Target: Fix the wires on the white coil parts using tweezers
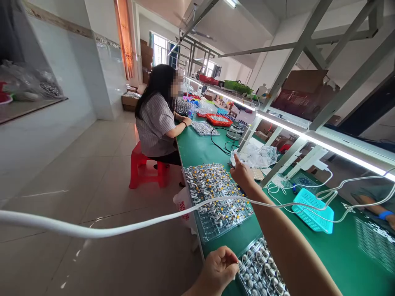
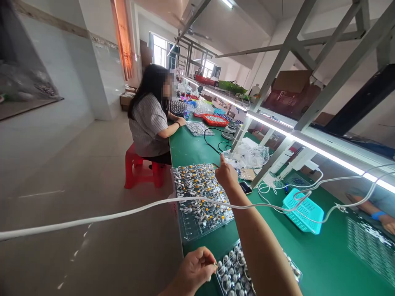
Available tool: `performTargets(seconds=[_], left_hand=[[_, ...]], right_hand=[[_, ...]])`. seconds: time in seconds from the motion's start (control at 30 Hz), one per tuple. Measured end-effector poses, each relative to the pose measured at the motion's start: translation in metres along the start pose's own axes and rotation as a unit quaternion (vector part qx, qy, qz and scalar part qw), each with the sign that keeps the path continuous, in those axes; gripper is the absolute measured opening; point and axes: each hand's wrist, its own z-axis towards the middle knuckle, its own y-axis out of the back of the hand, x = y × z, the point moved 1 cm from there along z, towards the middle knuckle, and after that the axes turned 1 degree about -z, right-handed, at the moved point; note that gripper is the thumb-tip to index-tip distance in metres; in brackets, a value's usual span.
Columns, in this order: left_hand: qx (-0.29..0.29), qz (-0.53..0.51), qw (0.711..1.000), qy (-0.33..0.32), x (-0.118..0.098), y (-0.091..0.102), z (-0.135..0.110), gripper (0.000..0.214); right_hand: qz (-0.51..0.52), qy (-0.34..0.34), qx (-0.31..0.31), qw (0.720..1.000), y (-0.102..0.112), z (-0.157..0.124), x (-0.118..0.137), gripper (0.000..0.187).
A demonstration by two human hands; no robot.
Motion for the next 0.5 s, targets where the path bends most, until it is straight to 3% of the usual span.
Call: performTargets(seconds=[0.5], left_hand=[[-0.002,0.016,1.0,0.006,-0.0019,-0.0024,-0.0009,0.009]], right_hand=[[0.023,-0.001,-0.018,1.0,-0.0029,-0.0004,-0.0048,0.06]])
